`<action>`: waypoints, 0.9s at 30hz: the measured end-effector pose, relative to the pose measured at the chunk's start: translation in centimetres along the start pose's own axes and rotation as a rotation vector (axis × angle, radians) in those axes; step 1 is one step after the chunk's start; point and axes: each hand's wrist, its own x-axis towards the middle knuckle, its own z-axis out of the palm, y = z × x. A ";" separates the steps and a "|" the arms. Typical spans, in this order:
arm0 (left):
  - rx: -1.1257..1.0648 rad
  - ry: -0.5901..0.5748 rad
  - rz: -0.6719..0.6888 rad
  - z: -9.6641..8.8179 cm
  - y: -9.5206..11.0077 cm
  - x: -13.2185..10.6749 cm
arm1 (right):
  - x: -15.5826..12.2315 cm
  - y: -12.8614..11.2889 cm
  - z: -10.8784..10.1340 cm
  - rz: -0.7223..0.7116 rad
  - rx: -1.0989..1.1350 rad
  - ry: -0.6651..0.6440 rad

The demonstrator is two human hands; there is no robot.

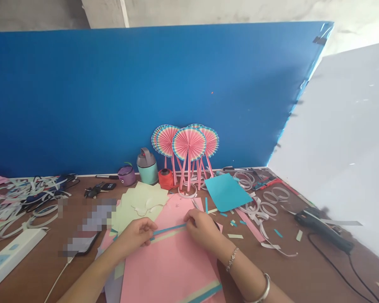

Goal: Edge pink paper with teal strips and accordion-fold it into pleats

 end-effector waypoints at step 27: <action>0.347 0.148 0.086 1.3 -0.8 0.1 | 0.3 0.5 -0.3 0.060 0.000 -0.034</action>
